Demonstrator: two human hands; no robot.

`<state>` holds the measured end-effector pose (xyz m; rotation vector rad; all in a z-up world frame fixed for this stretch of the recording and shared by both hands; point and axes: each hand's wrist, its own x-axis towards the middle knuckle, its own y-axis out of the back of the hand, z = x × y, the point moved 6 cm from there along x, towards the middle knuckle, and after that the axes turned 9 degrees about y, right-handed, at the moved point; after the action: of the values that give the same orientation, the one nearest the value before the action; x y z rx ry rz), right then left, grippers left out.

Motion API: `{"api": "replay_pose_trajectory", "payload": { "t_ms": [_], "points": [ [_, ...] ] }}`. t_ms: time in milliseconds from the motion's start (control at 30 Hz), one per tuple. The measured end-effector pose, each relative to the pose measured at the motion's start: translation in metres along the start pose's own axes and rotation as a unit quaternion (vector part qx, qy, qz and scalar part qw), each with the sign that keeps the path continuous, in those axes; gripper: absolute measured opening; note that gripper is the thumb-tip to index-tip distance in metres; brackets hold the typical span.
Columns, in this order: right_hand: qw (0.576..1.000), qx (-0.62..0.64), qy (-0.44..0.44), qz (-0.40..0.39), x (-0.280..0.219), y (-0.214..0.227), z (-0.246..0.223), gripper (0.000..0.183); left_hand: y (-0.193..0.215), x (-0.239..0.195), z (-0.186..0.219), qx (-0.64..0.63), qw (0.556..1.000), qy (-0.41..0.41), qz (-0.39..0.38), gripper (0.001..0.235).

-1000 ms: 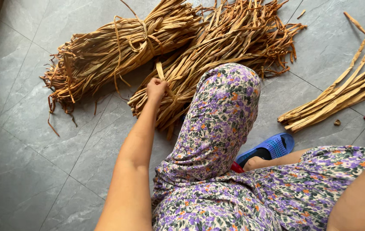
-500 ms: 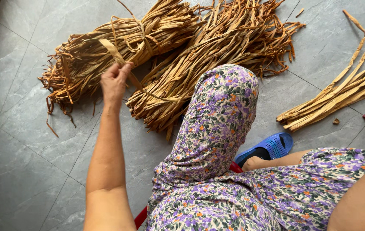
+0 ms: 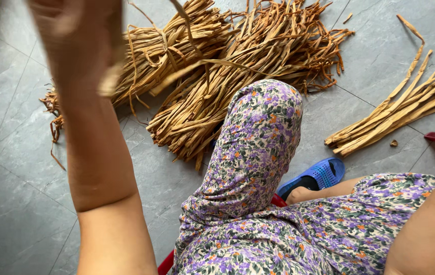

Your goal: The person sits on a small red stool and uses scissors to cut dried plant stems into smaller pieces. They pick up bundles of stems, cut them, and place the cut pieces on the floor.

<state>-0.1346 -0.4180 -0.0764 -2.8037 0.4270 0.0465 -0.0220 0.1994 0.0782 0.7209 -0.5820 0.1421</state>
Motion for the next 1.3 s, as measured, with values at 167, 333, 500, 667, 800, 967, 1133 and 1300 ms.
{"api": "replay_pose_trajectory", "payload": {
  "t_ms": [167, 333, 500, 667, 800, 967, 1133, 1300],
  "points": [
    [1.0, -0.002, 0.008, -0.003, 0.011, 0.003, -0.005, 0.033, -0.106, -0.05, -0.028, -0.187, 0.918, 0.221, -0.271, 0.052],
    [1.0, -0.007, 0.015, -0.004, 0.017, 0.001, -0.008, 0.033, -0.148, -0.142, -0.104, 0.186, 0.744, 0.372, -0.524, 0.027],
    [1.0, -0.011, 0.025, -0.007, 0.023, -0.009, -0.012, 0.033, -0.134, -0.088, -0.156, -0.142, 0.794, 0.515, -0.289, 0.024],
    [0.999, -0.013, 0.03, -0.009, 0.023, -0.017, -0.015, 0.032, -0.109, 0.02, -0.15, -0.392, 0.894, 0.212, -0.053, 0.021],
    [0.999, -0.021, 0.043, -0.003, 0.023, -0.018, -0.027, 0.032, -0.124, 0.034, -0.17, -0.438, 0.879, 0.188, 0.017, 0.025],
    [0.997, -0.025, 0.075, -0.008, 0.034, -0.035, -0.043, 0.032, -0.221, -0.07, -0.202, 0.13, 0.959, 0.132, -0.212, 0.028],
    [0.996, -0.048, 0.08, 0.007, 0.025, -0.061, -0.054, 0.03, -0.251, -0.17, -0.27, 0.303, 0.86, 0.27, -0.308, 0.04],
    [0.994, -0.051, 0.088, 0.025, 0.022, -0.087, -0.065, 0.028, -0.257, -0.179, -0.271, 0.446, 0.794, 0.231, -0.342, 0.012]
  ]
}}
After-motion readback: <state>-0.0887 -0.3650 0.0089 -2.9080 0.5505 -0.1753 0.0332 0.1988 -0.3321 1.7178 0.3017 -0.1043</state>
